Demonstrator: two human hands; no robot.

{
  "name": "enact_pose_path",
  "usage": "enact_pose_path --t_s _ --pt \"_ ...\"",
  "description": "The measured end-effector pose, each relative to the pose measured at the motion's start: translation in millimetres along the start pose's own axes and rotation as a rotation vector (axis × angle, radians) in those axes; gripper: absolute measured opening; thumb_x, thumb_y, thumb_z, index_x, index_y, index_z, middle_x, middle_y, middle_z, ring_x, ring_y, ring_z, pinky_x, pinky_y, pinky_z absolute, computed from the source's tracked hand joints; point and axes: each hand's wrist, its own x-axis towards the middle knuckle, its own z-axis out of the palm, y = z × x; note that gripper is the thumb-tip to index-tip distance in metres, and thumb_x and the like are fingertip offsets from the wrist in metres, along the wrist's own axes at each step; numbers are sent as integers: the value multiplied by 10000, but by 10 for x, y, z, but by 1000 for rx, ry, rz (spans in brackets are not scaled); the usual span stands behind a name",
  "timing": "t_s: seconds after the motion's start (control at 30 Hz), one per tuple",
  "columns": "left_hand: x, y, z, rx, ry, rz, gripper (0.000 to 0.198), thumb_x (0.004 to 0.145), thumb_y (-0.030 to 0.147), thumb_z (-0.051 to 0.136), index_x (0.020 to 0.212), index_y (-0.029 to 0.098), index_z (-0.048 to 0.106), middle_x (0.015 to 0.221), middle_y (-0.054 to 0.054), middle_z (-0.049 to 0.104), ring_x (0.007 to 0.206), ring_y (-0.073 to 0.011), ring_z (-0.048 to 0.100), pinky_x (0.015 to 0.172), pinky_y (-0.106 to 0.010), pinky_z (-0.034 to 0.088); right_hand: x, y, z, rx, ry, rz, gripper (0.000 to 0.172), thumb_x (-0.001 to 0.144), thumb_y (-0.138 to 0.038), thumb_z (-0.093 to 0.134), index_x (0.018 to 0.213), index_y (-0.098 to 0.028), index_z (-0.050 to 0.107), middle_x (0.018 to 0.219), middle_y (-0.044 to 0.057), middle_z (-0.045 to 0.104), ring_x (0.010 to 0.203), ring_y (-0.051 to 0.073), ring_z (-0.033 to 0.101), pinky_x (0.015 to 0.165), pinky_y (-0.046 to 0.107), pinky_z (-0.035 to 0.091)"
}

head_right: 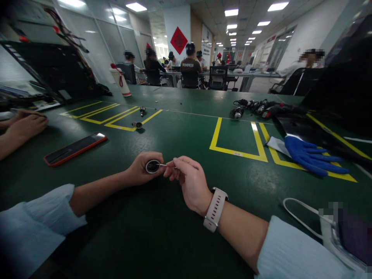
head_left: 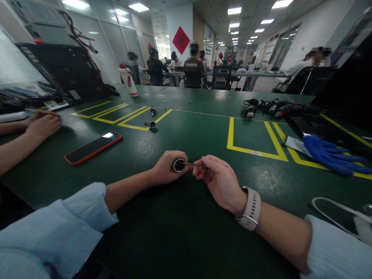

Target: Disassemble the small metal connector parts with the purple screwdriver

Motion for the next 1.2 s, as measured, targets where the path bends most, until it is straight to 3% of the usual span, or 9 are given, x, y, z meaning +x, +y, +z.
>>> enact_pose_path --t_s 0.17,0.4,0.8,1.0,1.2 --pt "14 12 -3 -37 -23 -8 237 744 270 595 580 157 466 538 36 472 492 -73 423 469 -186 338 30 31 -48 70 -7 32 172 777 -268 591 682 -155 680 619 23 636 599 127 535 601 270 391" --pt "15 -7 9 -7 2 -21 208 744 249 569 583 150 481 524 38 460 477 -70 403 455 -186 319 -21 -17 36 -49 25 -70 171 776 -238 581 660 -162 682 608 13 613 615 126 536 599 270 385" --pt "6 13 -9 -19 -96 7 221 765 268 580 598 154 491 560 27 491 515 -81 447 490 -193 356 44 33 -56 46 24 32 176 751 -259 585 640 -154 672 575 22 622 541 128 510 559 279 374" --pt "13 -12 -12 3 -22 -16 221 744 276 594 599 157 477 552 35 472 505 -78 426 479 -192 338 -12 6 5 -50 54 -82 183 765 -234 583 621 -164 671 577 14 609 571 124 518 565 271 368" --pt "11 -17 -12 17 3 -12 222 742 283 584 599 158 470 559 29 470 509 -85 425 483 -198 343 -2 15 -4 4 26 4 171 768 -264 594 666 -156 679 605 22 626 583 125 521 578 268 375"
